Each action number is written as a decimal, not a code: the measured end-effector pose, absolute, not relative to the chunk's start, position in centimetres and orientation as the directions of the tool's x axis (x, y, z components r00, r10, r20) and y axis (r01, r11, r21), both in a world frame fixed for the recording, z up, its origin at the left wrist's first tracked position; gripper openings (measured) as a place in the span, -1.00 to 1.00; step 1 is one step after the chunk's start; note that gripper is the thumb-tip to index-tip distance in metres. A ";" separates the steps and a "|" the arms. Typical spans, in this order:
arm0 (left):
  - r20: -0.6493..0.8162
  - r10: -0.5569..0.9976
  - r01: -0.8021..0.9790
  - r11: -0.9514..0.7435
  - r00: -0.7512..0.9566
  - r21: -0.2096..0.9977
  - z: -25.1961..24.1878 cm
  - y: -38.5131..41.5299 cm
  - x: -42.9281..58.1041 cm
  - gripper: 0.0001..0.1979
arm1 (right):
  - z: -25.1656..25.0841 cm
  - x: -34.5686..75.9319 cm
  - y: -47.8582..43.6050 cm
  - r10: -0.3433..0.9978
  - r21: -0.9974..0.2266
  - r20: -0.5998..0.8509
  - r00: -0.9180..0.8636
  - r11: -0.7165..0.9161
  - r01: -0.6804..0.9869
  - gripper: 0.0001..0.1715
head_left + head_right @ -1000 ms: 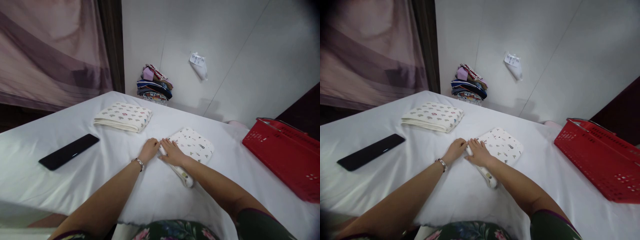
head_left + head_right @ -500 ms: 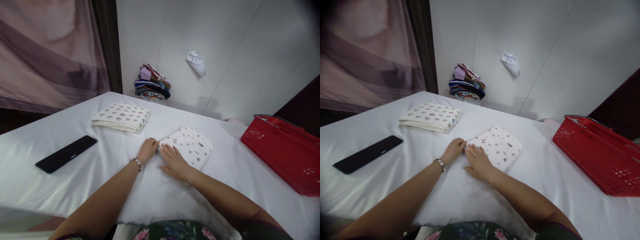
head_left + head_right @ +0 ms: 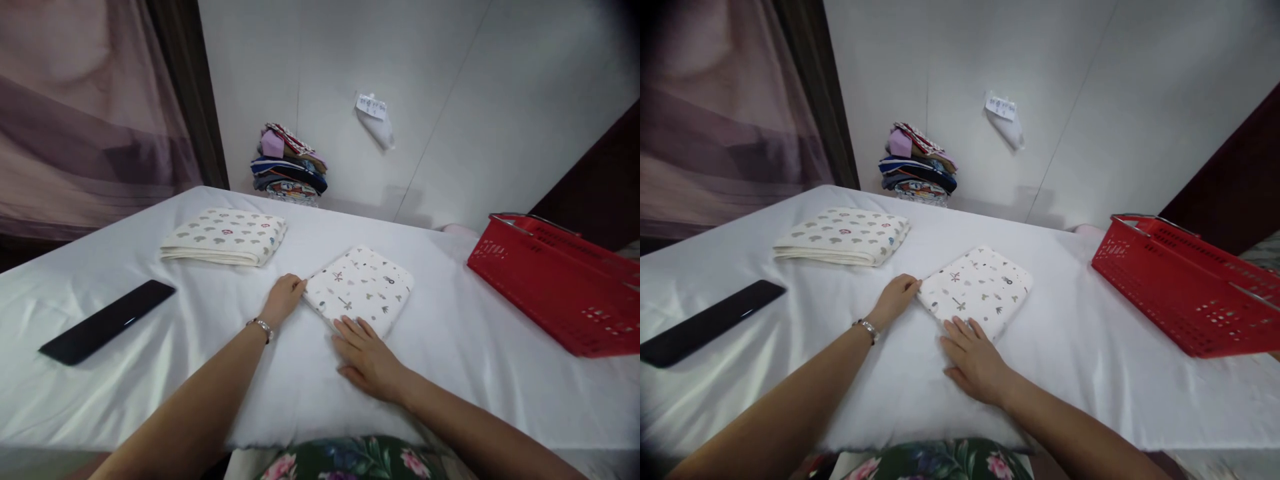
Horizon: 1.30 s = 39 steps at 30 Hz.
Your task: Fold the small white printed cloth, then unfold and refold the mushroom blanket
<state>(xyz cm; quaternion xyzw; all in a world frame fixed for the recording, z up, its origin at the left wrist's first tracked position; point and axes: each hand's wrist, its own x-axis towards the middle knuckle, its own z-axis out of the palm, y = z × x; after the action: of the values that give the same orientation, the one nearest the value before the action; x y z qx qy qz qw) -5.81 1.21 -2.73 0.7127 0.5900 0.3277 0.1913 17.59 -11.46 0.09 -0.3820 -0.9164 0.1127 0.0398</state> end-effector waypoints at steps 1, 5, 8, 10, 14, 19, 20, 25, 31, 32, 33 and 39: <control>0.233 0.969 0.720 -0.216 0.078 0.659 -2.7 1.2 -5.8 -0.71 | 0.1 17.9 -11.7 0.700 -0.248 0.010 -0.715 0.694 0.676 -0.40; 0.202 0.978 0.758 -0.171 0.052 0.630 -2.4 1.1 -5.7 -0.70 | 0.7 20.2 -11.9 0.737 -0.299 0.188 -0.649 0.672 0.677 -0.46; 0.130 0.991 0.808 -0.108 0.039 0.579 -1.5 1.4 -5.6 -0.71 | 0.7 23.4 -11.4 0.871 -0.434 0.337 -0.358 0.481 0.762 -0.59; 0.085 0.996 0.840 -0.068 0.026 0.538 -0.6 1.8 -5.3 -0.75 | 0.4 25.4 -10.9 0.954 -0.605 0.282 -0.103 0.260 0.752 -0.64; 0.059 0.997 0.854 -0.077 0.055 0.515 0.9 2.9 -3.8 -0.62 | 0.0 27.4 -9.8 0.984 -0.869 -0.133 0.118 -0.173 0.464 -0.56; -0.072 0.991 0.874 -0.067 0.116 0.481 1.0 4.2 -1.3 -0.44 | 0.6 26.4 -8.4 0.925 -0.913 -0.369 0.092 -0.379 0.151 -0.29; -0.102 0.988 0.882 -0.056 0.117 0.469 0.9 4.5 -1.1 -0.43 | 0.7 26.1 -8.2 0.922 -0.915 -0.376 0.099 -0.386 0.118 -0.26; -0.214 0.971 0.893 0.006 0.102 0.451 0.8 6.1 -0.9 -0.47 | 0.4 25.0 -7.7 0.927 -0.939 -0.337 0.161 -0.344 0.012 -0.28; -0.318 0.942 0.892 0.052 0.105 0.449 1.4 7.2 -1.3 -0.50 | -0.9 25.9 -7.7 0.887 -0.929 -0.371 0.275 -0.354 -0.112 -0.39; -0.323 0.941 0.890 0.057 0.104 0.453 1.5 7.2 -1.3 -0.50 | -1.0 26.3 -7.5 0.878 -0.924 -0.382 0.290 -0.357 -0.135 -0.40; -0.323 0.941 0.887 0.060 0.103 0.459 1.5 7.2 -1.3 -0.50 | -1.1 26.7 -7.2 0.869 -0.918 -0.395 0.298 -0.364 -0.156 -0.42; -0.299 0.947 0.850 0.058 0.120 0.524 1.4 7.0 -1.2 -0.52 | -1.1 28.2 -4.0 0.851 -0.879 -0.476 0.222 -0.456 -0.136 -0.63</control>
<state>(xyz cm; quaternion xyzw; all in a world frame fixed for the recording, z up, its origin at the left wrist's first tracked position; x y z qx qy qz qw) -1.19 6.97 1.35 0.6816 0.6587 0.0786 0.3086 28.19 -3.99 -1.14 -0.6450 -0.2770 0.5587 0.4417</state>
